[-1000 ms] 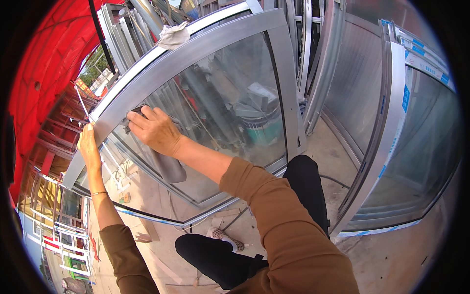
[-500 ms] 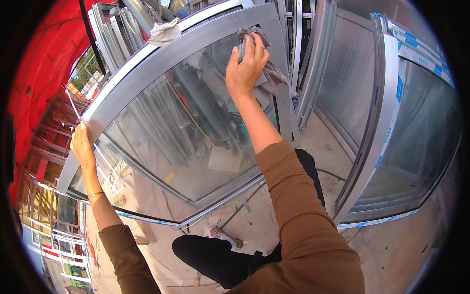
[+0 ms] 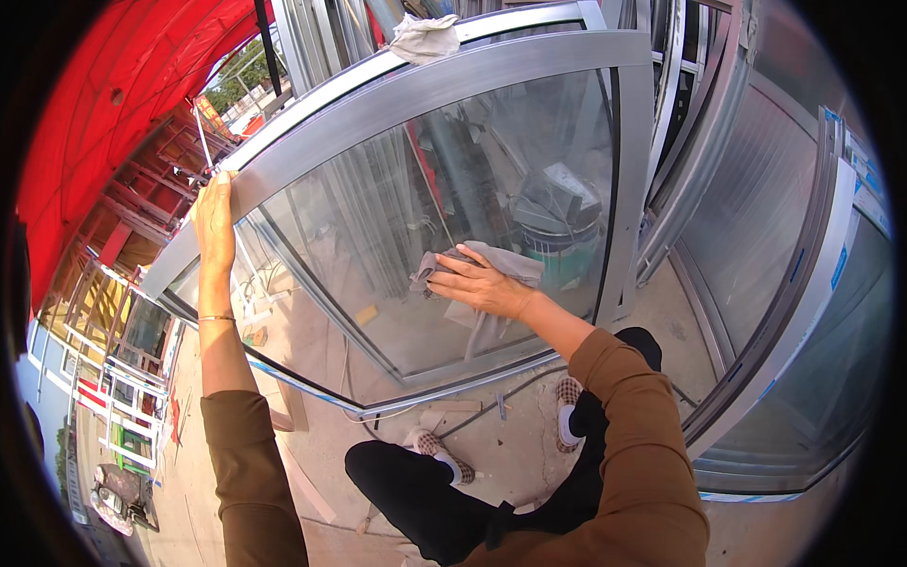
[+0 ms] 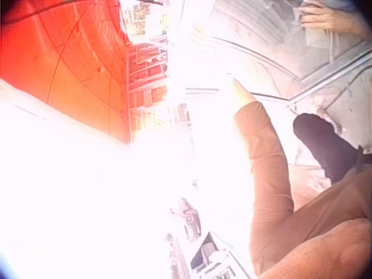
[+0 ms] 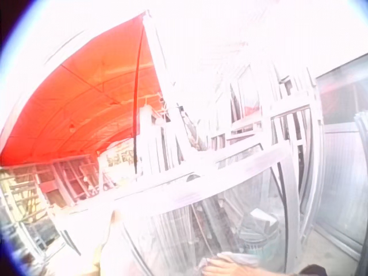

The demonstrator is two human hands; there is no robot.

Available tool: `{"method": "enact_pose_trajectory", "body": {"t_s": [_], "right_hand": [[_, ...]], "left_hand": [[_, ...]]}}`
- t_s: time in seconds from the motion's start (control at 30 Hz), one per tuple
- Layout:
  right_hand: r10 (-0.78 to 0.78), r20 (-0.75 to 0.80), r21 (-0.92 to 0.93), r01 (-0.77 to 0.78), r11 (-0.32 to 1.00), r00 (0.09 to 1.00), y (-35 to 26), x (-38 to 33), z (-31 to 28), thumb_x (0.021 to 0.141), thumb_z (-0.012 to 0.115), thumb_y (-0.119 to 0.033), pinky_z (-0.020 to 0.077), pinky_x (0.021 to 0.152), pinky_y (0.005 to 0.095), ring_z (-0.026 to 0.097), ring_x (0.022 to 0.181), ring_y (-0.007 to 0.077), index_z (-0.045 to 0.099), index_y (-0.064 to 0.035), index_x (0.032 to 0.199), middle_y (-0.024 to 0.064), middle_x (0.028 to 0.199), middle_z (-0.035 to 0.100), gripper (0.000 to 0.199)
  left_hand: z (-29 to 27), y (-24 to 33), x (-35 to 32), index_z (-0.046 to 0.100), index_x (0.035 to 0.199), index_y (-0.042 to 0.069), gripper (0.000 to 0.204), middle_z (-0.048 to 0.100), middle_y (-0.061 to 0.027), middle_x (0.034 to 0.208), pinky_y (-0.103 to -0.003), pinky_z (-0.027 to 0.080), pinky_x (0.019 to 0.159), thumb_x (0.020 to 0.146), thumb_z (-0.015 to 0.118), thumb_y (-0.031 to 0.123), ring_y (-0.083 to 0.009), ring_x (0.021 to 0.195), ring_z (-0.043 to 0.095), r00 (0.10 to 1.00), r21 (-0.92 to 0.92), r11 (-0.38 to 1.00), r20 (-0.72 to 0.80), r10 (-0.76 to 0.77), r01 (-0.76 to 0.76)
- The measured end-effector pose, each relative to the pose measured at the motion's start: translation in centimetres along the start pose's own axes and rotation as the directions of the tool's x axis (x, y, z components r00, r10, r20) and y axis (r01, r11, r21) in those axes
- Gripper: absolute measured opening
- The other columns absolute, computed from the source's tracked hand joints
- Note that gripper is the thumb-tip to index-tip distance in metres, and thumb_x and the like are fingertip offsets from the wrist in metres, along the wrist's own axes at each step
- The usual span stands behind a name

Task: The person cleans the glass and aluminum frames of window units using a cloth and a steel wool pad. They wipe the glass surfaces and frame edges, then stack the cleaned units against a rack.

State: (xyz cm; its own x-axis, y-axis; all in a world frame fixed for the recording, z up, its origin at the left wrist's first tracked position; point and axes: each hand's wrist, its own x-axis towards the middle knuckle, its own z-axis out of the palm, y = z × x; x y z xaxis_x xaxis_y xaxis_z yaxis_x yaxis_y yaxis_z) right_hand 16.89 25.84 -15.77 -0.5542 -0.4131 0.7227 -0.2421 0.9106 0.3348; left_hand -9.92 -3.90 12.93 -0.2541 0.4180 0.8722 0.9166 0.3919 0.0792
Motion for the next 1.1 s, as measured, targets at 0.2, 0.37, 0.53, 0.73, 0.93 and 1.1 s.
{"method": "enact_pose_trajectory", "body": {"t_s": [0.2,0.37,0.53,0.73,0.93,1.1], "right_hand": [[0.218,-0.405,-0.116,-0.287,0.951,0.888,2.7,11.0,-3.0,0.094,0.07,-0.008,0.0408,0.123,0.0532,0.06,0.14,0.0274,0.076,-0.0175,0.134,0.0007,0.146,0.068,0.042],[-0.056,-0.353,-0.027,0.05,0.998,0.934,-3.9,24.7,1.9,0.097,0.067,-0.008,0.0409,0.122,0.0529,0.057,0.144,0.0293,0.073,-0.0131,0.137,0.0018,0.15,0.066,0.041],[0.045,-0.016,0.657,-0.023,0.754,0.999,-12.3,32.3,9.5,0.098,0.067,-0.02,0.0399,0.121,0.0488,0.059,0.137,0.0326,0.074,-0.008,0.125,0.0059,0.134,0.07,0.031],[-0.16,0.116,0.432,0.095,0.897,0.98,-9.8,31.3,8.3,0.096,0.067,-0.014,0.0324,0.129,0.0528,0.052,0.147,0.0325,0.069,-0.0083,0.136,0.0088,0.147,0.063,0.04],[-0.219,-0.17,-0.084,0.207,0.975,0.961,-4.3,24.7,-1.4,0.093,0.065,-0.001,0.0392,0.118,0.0552,0.058,0.141,0.0348,0.071,-0.0064,0.135,0.0102,0.149,0.065,0.043],[-0.274,-0.219,-0.135,0.249,0.959,0.937,-4.1,26.4,-3.1,0.088,0.067,0.0,0.0458,0.108,0.0512,0.061,0.128,0.0357,0.074,-0.0072,0.128,0.0091,0.144,0.067,0.04]], "left_hand": [[-0.3,2.6,-0.1,0.07,0.112,0.005,0.051,0.071,-0.013,0.11,-0.047,0.034,0.109,0.117,0.04,0.046,-0.0329,0.111,0.061,0.998,0.02,0.999,-0.047,-0.034,0.035],[-1.4,3.9,-0.2,0.066,0.104,0.006,0.046,0.069,-0.0114,0.105,-0.047,0.036,0.102,0.116,0.043,0.045,-0.0328,0.108,0.06,0.998,0.052,0.997,0.02,-0.064,0.063],[-1.5,3.6,-0.3,0.072,0.097,0.008,0.049,0.072,-0.0101,0.1,-0.047,0.037,0.1,0.114,0.044,0.044,-0.0314,0.103,0.06,0.995,0.044,0.994,-0.001,-0.1,0.099],[-2.0,3.7,-0.7,0.072,0.094,0.007,0.049,0.072,-0.0103,0.1,-0.047,0.038,0.103,0.114,0.046,0.044,-0.0312,0.103,0.061,0.997,0.027,0.997,-0.024,-0.075,0.076],[-2.1,4.4,-0.7,0.077,0.09,0.003,0.052,0.077,-0.0151,0.102,-0.048,0.041,0.106,0.109,0.054,0.046,-0.0323,0.111,0.065,0.988,-0.002,0.99,-0.073,-0.138,0.138],[-2.2,4.1,-0.9,0.078,0.092,0.003,0.051,0.078,-0.0157,0.104,-0.048,0.04,0.107,0.109,0.055,0.045,-0.0323,0.112,0.066,0.988,-0.006,0.991,-0.079,-0.131,0.131]]}}
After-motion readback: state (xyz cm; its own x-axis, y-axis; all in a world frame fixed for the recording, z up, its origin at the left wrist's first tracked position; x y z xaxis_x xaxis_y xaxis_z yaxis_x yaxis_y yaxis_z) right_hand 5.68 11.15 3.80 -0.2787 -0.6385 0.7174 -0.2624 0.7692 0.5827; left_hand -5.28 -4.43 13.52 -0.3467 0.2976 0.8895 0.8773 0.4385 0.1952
